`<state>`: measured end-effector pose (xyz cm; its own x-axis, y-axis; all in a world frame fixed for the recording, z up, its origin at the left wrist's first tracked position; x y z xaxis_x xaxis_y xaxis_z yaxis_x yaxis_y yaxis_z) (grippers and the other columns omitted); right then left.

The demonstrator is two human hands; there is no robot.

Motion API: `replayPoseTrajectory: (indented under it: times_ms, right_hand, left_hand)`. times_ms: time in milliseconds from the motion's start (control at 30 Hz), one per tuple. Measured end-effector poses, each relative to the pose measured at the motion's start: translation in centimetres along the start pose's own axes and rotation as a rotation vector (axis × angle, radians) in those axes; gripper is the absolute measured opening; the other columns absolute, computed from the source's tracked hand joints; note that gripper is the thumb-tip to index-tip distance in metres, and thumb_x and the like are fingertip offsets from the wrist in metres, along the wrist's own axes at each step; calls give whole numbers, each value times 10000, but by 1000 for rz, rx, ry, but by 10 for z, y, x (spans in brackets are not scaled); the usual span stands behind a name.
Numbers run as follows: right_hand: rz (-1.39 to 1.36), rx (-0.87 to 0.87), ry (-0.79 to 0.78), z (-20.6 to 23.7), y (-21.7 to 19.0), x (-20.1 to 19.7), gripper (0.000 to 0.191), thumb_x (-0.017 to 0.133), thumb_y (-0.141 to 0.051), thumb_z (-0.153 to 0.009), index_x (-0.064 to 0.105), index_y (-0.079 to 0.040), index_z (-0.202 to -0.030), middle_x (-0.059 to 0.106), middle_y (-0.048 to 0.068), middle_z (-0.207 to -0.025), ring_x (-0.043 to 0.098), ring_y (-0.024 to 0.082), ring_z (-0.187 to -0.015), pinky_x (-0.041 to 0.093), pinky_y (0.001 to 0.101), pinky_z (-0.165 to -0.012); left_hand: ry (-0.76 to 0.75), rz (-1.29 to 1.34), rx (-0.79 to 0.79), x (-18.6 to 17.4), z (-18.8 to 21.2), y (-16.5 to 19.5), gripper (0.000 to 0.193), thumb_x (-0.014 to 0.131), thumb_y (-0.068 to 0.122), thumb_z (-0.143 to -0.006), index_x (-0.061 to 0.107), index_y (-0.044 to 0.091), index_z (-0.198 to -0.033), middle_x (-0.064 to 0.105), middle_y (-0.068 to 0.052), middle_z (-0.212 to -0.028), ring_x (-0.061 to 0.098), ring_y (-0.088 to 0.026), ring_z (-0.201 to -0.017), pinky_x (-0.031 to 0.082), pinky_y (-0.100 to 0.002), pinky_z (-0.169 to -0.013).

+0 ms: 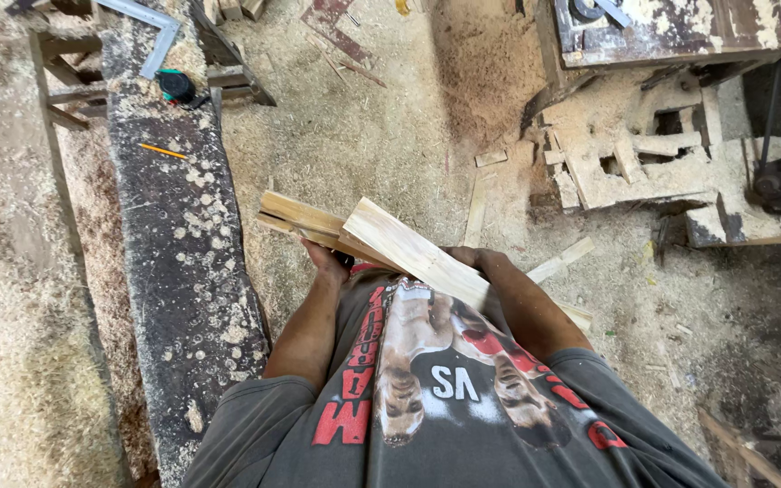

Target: The person measures and marks wooden boards on a workbench, using an L-shaped metal square and a pencil to draw straight lines across several planks. They reposition the square repeatedly, mark additional boards, then gather the marked pieces and carry them across the workshop.

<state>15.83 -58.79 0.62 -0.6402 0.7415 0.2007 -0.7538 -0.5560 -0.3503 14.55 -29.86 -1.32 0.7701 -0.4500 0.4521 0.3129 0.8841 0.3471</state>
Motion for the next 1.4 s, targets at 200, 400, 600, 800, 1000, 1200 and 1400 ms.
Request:
replayPoseTrajectory:
  times_ms: [200,400,600,800,1000,1200,1400]
  right_hand:
    - [304,-143,-3,0,-27,9,524,519,-229,-975,510,-239,-1499,707,43,-1322,715,165,-1090,562,386,-951]
    - [225,-96,15,1,-26,9,548,528,-214,-967,489,-271,-1510,686,28,-1346,690,166,-1116,551,397,-956]
    - [149,-68,56,1,-17,-6,508,475,-294,-999,507,-263,-1506,701,44,-1333,693,184,-1098,553,407,-955]
    - [90,-1,42,15,12,-32,503,499,-381,-990,554,-267,-1476,717,24,-1305,695,165,-1062,535,393,-931]
    - [-1,51,83,42,55,-76,510,545,-392,-969,591,-238,-1453,724,36,-1302,706,178,-1054,541,381,-922]
    - [36,-39,50,72,105,-135,528,564,-346,-941,578,-228,-1455,713,61,-1320,716,175,-1055,557,400,-937]
    - [-281,78,-3,100,172,-165,577,620,-449,-908,655,-103,-1369,727,131,-1208,699,233,-952,558,452,-845]
  left_hand:
    - [-106,116,47,9,-3,20,1116,181,927,-790,368,164,-1583,397,-119,-1626,394,-323,-1480,311,-473,-1227]
    - [-109,142,50,10,-8,21,1106,193,927,-809,352,147,-1577,374,-123,-1632,380,-317,-1482,295,-470,-1235]
    - [-98,117,13,23,-9,11,1096,160,923,-816,372,159,-1573,387,-102,-1616,379,-311,-1477,305,-470,-1220]
    - [-243,118,32,47,-4,-19,1081,156,914,-820,417,158,-1547,436,-81,-1587,414,-302,-1454,339,-460,-1203]
    - [-170,95,11,74,-1,-78,1070,158,920,-836,436,154,-1530,452,-85,-1572,437,-297,-1435,340,-453,-1202]
    - [-214,85,-1,118,10,-152,1053,155,912,-835,463,172,-1518,501,-40,-1542,449,-295,-1429,352,-464,-1197]
    - [-196,-87,-40,148,19,-217,1049,138,908,-829,486,186,-1506,526,-44,-1515,474,-315,-1388,375,-509,-1159]
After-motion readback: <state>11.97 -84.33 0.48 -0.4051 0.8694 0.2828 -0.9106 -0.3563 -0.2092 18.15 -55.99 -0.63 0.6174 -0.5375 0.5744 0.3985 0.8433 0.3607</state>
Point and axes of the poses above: each hand's wrist, its own z-axis away from the middle knuckle, its own x-axis out of the palm, y = z × x, the point moved 5 cm from there along -z, towards the middle knuckle
